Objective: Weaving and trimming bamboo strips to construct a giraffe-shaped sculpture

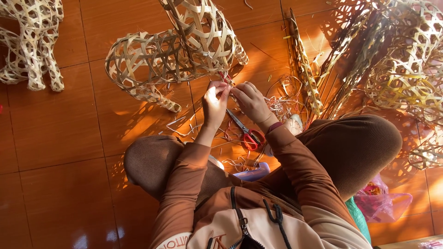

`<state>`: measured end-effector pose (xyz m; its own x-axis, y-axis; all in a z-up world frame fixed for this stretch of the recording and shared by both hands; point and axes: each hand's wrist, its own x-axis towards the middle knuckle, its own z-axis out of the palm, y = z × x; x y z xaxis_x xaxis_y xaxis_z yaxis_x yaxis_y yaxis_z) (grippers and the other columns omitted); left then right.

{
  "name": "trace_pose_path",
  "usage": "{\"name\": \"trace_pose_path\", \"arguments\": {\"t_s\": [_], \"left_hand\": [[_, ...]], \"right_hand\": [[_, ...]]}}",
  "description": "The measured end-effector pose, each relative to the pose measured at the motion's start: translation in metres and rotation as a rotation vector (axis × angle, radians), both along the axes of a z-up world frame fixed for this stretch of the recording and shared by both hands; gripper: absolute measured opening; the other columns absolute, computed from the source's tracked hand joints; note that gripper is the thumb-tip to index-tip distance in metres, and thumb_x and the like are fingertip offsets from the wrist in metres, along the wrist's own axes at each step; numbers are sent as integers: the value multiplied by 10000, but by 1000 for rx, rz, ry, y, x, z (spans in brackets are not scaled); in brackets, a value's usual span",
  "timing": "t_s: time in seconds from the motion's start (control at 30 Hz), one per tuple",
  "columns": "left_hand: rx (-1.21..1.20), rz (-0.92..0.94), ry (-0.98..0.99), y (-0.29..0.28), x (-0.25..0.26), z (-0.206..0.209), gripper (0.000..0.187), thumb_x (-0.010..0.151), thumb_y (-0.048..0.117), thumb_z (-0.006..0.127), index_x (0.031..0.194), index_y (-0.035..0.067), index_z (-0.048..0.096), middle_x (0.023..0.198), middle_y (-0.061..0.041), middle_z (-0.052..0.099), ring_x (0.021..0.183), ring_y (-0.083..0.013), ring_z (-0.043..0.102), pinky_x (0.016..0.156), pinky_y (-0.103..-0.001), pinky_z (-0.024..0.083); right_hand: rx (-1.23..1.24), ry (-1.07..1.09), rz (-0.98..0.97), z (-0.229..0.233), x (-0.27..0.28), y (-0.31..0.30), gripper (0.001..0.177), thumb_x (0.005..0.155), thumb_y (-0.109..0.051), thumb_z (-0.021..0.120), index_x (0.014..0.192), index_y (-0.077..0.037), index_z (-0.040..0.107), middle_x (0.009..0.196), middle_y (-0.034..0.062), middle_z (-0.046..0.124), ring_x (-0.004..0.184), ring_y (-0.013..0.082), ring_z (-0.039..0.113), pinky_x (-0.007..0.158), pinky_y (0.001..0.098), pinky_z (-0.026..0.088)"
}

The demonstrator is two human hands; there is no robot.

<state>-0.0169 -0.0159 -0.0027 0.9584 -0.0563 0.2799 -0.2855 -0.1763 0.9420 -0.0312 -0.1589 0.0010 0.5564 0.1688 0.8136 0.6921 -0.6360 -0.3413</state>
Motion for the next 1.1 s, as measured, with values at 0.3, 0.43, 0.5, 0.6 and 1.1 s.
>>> {"name": "trace_pose_path", "arguments": {"t_s": [0.3,0.43,0.5,0.6,1.1], "left_hand": [[241,226,80,-20,-18,-14,251,911,98,681,1097,179,534,906,-10,730,910,-226,717,839,-387,536],[166,302,66,-23,-18,-25,300,854,78,729,1063,182,540,875,19,753,840,-163,734,786,-317,567],[-36,318,85,-24,-20,-21,321,829,-6,738,1031,105,514,825,-31,751,767,-125,722,786,-238,555],[-35,309,74,-22,-18,-19,313,828,-22,733,1026,86,516,847,-40,755,777,-133,727,780,-245,564],[532,153,-224,1,-15,-44,266,803,95,791,1022,116,642,916,-39,609,785,-225,649,702,-349,527]], "right_hand": [[-127,-84,-107,-9,0,5,66,924,5,614,932,-14,677,853,131,523,658,297,554,607,370,519],[-115,-57,-84,-6,-3,5,70,907,12,629,961,-2,672,854,141,517,667,303,558,606,380,513],[-111,-21,-73,-8,-5,6,90,912,12,612,979,3,671,855,139,518,684,305,565,618,373,512],[-96,54,-30,3,-5,6,101,924,20,596,1004,21,658,858,152,513,712,333,574,633,398,510],[318,600,154,-12,-3,7,75,926,33,627,933,-34,660,865,116,575,775,311,630,692,395,510]]}}
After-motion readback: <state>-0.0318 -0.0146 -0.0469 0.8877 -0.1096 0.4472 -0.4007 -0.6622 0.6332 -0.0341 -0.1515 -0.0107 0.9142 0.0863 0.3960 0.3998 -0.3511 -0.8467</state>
